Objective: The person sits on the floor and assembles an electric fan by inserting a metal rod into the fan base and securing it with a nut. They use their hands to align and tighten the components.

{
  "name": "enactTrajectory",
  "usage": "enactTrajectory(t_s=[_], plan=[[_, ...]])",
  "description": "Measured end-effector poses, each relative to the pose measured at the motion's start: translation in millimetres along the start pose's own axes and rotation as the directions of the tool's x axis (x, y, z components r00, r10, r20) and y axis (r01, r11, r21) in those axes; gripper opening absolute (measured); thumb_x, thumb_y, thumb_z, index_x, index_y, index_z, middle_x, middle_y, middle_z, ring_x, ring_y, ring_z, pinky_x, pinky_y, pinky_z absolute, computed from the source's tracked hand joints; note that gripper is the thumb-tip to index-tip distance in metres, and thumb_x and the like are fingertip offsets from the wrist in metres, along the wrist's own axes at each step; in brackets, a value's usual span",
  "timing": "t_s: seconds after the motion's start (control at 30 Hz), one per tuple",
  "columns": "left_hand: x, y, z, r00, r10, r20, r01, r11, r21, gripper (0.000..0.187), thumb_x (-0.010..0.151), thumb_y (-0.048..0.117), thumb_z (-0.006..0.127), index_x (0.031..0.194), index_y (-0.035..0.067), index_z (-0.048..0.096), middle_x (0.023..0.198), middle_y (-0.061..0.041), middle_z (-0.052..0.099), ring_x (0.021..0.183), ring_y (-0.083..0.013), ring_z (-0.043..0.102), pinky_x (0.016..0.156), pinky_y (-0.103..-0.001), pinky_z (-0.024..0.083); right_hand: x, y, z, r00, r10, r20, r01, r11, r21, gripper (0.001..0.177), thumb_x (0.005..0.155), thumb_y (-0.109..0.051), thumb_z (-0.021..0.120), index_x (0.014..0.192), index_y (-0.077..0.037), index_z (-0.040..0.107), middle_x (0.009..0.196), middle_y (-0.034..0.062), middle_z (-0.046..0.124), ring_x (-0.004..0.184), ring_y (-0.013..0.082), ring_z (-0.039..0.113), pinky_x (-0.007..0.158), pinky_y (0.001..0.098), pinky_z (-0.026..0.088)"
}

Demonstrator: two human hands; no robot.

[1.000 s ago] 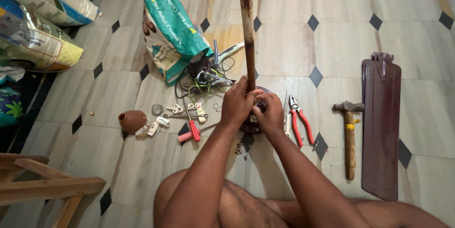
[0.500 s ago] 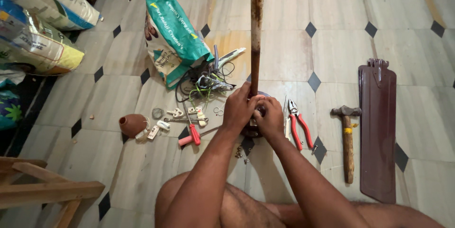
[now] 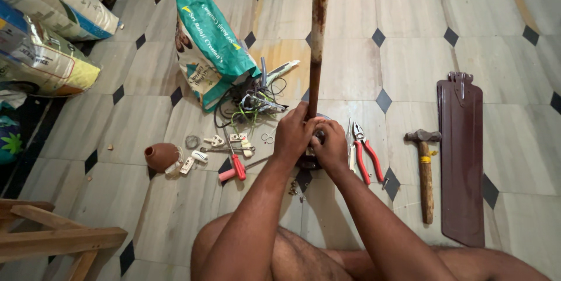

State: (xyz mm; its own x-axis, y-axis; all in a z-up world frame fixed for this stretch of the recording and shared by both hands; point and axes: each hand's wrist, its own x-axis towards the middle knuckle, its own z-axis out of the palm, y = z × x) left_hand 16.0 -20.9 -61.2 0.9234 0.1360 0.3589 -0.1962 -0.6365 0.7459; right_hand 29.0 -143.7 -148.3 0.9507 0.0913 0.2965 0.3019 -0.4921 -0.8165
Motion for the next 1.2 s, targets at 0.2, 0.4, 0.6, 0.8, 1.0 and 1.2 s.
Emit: enactTrajectory(t_s=[0.2,0.4,0.6,0.8,1.0,1.2], plan=[[2.0,-3.6,0.0,0.997,-0.077,0.014,0.077,0.996,0.036,0.037,0.089,0.033,0.078,0.107,0.006,0.059,0.085,-0.015,0.073,0.077,-0.0311,0.074,0.064,-0.042,0.057,1.2,-1.2,2.3,1.000,-0.018,-0.008,0.018,1.000,-0.017,0.025,0.076,-0.003,0.079,0.099,-0.004,0.069,0.113,0.0105,0.065,0.108,0.0299,0.062,0.089,0.0380,0.055],[2.8,-4.7,0.9,0.998,-0.053,-0.026,0.053,0.998,0.015,0.041,0.085,0.032,0.082,0.105,0.004,0.060,0.086,-0.016,0.073,0.078,-0.0321,0.074,0.066,-0.041,0.057,1.1,-1.2,-1.7,0.999,-0.033,0.022,0.034,0.999,-0.025,0.023,0.076,-0.003,0.079,0.098,-0.004,0.070,0.110,0.0105,0.066,0.106,0.0301,0.063,0.090,0.0390,0.054],[4.7,-17.0,-5.6,0.961,-0.174,0.213,0.201,0.973,-0.110,0.028,0.080,0.019,0.083,0.101,0.004,0.071,0.098,-0.012,0.075,0.088,-0.0254,0.077,0.078,-0.036,0.061,2.7,0.5,-6.8,0.997,-0.069,0.040,0.068,0.998,0.011,0.026,0.080,-0.008,0.079,0.105,-0.004,0.073,0.112,0.0100,0.069,0.108,0.0293,0.065,0.093,0.0388,0.054],[-4.5,-29.1,-2.0,0.941,-0.191,0.281,0.205,0.978,-0.022,0.036,0.080,-0.003,0.069,0.114,0.009,0.072,0.108,-0.012,0.072,0.093,-0.0262,0.074,0.083,-0.037,0.058,3.5,-0.7,-5.8,0.997,-0.039,0.060,0.039,0.999,0.008,0.020,0.080,-0.014,0.081,0.098,-0.004,0.077,0.112,0.0089,0.071,0.109,0.0286,0.066,0.093,0.0390,0.053],[-8.5,-30.8,5.0,0.951,-0.202,0.234,0.199,0.979,0.035,0.029,0.079,0.002,0.075,0.107,0.009,0.075,0.106,-0.014,0.072,0.095,-0.0308,0.072,0.086,-0.040,0.056,4.8,-5.4,-7.8,0.996,-0.035,0.087,0.036,0.999,-0.007,0.021,0.082,-0.012,0.079,0.101,-0.005,0.076,0.116,0.0088,0.070,0.110,0.0288,0.066,0.093,0.0385,0.053],[-8.7,-28.5,9.3,0.963,-0.185,0.196,0.178,0.983,0.054,0.028,0.076,0.008,0.082,0.103,0.006,0.073,0.105,-0.015,0.071,0.100,-0.0346,0.069,0.088,-0.042,0.054,1.0,13.0,-34.5,0.998,-0.049,0.040,0.049,0.999,-0.004,0.036,0.080,-0.016,0.080,0.113,-0.004,0.073,0.119,0.0116,0.069,0.106,0.0289,0.067,0.089,0.0380,0.053]])
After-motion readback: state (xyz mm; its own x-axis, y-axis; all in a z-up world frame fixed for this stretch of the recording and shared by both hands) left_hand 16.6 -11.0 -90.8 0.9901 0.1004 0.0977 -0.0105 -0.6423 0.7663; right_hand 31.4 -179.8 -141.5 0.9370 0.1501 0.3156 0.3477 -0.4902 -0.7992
